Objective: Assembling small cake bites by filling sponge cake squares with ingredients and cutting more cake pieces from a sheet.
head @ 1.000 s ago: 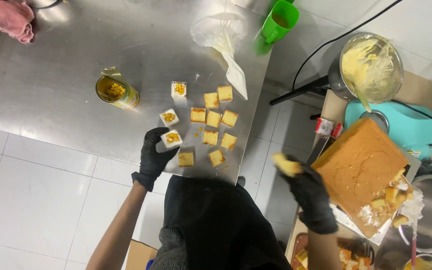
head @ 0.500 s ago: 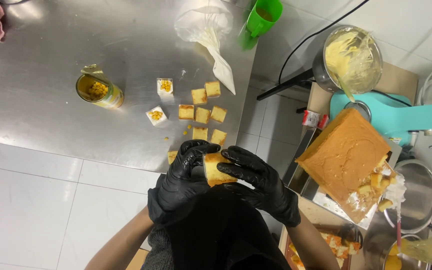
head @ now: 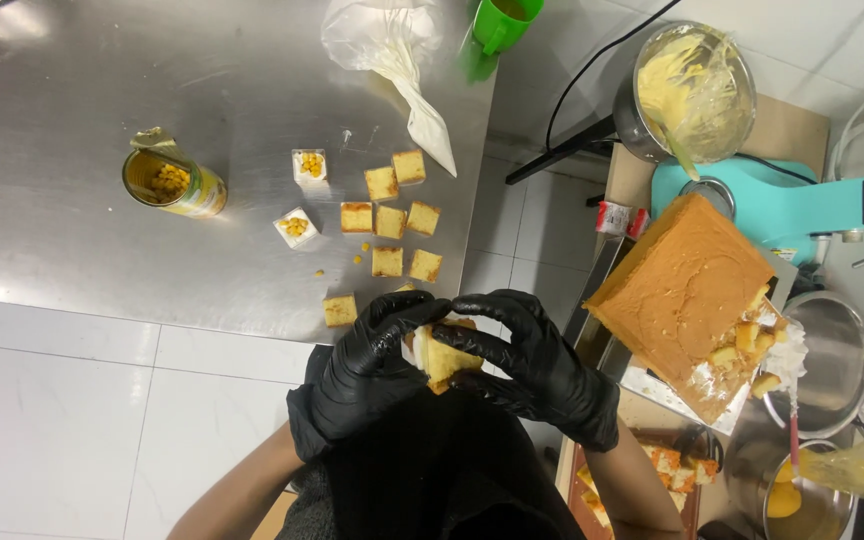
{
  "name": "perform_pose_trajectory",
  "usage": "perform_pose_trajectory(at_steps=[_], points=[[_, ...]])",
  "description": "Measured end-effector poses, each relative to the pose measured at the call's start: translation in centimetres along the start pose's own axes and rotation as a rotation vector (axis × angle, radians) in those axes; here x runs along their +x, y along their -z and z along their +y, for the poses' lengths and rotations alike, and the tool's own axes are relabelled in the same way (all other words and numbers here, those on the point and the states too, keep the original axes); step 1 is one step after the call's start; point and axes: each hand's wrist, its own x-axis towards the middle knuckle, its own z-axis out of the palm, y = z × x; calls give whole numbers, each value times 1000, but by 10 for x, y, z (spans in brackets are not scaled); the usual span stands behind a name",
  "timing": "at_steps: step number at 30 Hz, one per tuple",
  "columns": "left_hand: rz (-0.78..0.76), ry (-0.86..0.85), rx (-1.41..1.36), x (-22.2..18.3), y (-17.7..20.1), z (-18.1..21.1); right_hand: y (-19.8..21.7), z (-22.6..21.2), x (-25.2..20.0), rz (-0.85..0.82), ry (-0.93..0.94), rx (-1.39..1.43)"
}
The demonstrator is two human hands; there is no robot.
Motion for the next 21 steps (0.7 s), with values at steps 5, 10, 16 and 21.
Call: perform_pose_trajectory(at_steps=[5, 10, 16, 21], points=[[12, 66, 2, 1, 0, 20, 1, 42, -6, -65, 139, 10], [32, 45, 301, 9, -1, 44, -6, 64, -15, -134, 269, 57], [88, 94, 285, 15, -4, 47, -12, 75, -27, 4, 50, 285], [68, 187, 108, 15, -16, 34, -29, 73, -32, 197, 130, 148]])
